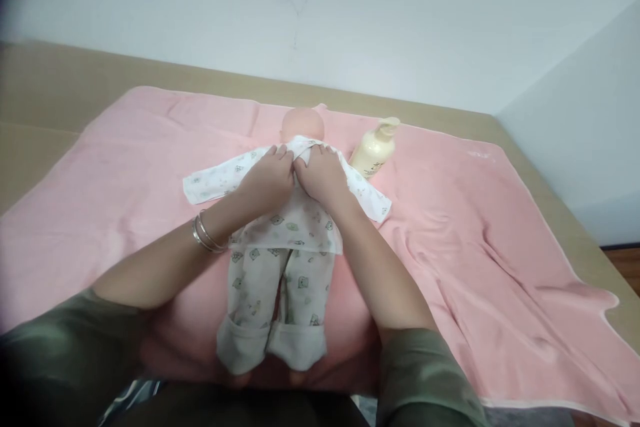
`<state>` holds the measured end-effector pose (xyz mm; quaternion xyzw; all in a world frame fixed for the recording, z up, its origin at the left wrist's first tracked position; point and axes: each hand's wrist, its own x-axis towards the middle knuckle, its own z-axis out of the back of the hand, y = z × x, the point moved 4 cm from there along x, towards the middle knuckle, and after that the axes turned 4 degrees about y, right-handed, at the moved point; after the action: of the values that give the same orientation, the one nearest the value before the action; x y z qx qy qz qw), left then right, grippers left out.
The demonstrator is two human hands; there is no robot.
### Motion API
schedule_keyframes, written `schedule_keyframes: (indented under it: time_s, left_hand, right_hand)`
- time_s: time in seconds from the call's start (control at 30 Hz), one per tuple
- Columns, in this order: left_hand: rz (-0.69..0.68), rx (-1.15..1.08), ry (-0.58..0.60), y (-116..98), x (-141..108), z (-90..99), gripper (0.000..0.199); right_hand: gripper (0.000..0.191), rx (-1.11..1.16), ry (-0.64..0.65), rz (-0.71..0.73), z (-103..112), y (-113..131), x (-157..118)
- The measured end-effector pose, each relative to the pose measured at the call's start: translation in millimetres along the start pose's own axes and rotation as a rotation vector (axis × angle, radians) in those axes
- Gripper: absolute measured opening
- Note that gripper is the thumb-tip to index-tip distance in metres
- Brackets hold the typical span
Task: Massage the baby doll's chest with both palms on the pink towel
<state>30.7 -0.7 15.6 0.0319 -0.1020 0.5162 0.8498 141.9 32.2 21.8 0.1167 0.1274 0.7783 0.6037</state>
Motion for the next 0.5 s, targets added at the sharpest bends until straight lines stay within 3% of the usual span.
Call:
schedule_keyframes:
  time_s: [0.1, 0.3, 0.5]
  left_hand:
    - [0.03, -0.051, 0.022, 11.8, 7.4, -1.5, 0.033]
    - [0.083, -0.06, -0.038, 28.6, 14.6, -11.7, 0.037]
    - [0.137, -0.124, -0.094, 23.2, 11.7, -16.1, 0.037]
  right_hand:
    - [0.044, -0.115, -0.022, 0.017, -1.4, 12.1, -12.3]
    - [0.043, -0.423, -0.045, 0.192, -6.1, 37.2, -36.5]
    - [0.054, -0.14, -0.051, 0.072, -11.5, 7.8, -6.7]
